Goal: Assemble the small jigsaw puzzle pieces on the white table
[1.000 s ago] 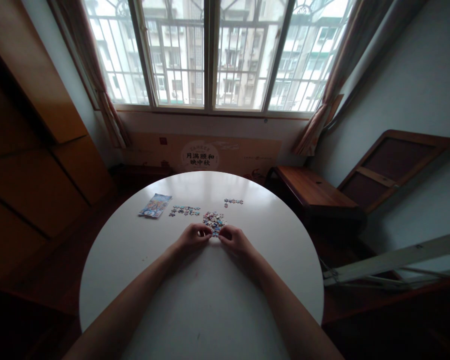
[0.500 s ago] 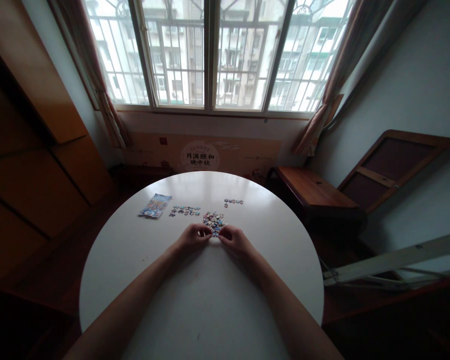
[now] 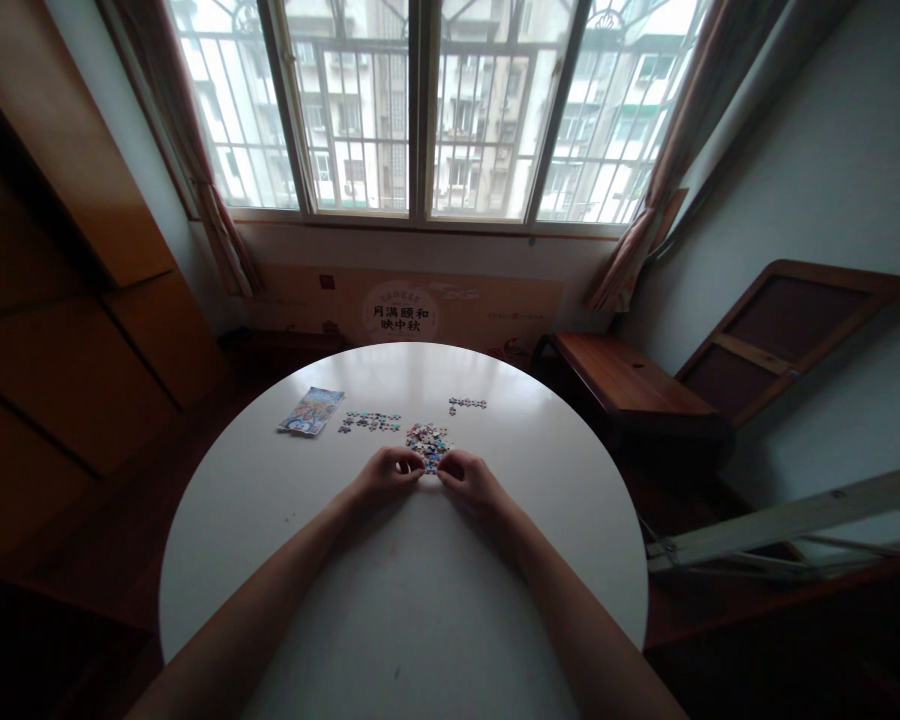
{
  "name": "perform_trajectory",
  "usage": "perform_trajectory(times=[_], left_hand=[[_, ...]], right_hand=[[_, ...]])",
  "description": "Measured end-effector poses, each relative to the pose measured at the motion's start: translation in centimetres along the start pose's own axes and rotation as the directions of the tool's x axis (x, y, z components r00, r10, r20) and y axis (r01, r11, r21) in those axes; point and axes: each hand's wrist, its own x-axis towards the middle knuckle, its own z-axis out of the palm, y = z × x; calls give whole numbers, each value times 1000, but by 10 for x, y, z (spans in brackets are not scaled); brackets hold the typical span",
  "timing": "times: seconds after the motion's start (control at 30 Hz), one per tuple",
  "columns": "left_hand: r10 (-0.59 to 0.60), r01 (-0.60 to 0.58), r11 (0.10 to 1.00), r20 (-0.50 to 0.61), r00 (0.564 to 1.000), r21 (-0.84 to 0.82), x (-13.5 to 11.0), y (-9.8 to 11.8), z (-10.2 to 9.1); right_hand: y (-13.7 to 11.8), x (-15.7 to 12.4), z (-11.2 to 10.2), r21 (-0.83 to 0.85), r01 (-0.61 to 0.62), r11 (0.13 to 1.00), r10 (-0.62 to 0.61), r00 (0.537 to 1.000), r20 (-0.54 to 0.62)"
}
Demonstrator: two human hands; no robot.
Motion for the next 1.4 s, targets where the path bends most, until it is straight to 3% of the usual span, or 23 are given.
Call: perform_trajectory(times=[1.4], left_hand=[[5, -5, 1000, -21, 1000, -5, -1, 4, 0]], right_hand=[[-2, 1, -1, 1, -20, 1000, 20, 1000, 7]])
